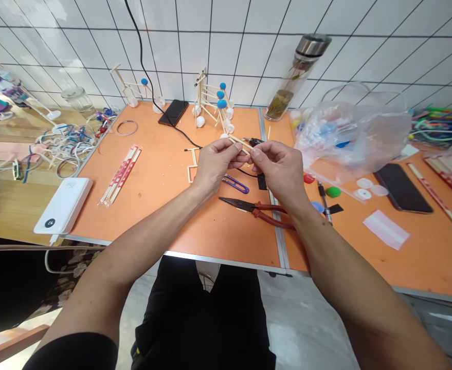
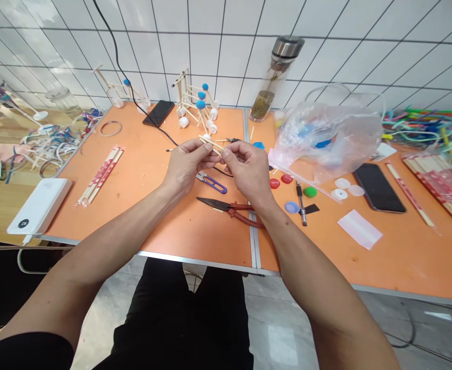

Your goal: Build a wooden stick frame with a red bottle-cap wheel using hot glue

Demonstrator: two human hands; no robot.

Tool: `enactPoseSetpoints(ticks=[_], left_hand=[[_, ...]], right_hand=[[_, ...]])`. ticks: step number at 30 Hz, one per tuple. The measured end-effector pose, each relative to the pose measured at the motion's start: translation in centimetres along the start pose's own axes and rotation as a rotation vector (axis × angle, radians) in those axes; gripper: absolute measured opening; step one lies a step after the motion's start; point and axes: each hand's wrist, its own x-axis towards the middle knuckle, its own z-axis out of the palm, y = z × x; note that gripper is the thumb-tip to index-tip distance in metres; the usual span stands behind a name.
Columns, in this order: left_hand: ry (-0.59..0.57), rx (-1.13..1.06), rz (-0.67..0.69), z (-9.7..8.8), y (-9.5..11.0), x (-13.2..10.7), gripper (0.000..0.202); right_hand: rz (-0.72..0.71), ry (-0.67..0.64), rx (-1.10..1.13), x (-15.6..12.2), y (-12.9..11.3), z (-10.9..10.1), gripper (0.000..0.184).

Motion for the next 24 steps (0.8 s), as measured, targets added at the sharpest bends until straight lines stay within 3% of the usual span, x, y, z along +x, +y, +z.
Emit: enactPoseSetpoints(ticks=[24], left_hand=[[0.024, -0.012, -0.042, 0.0, 0.4, -0.4, 0.027]], right_hand=[[0.146, -0.066, 0.03, 0.5, -1.6, -1.3, 0.024]])
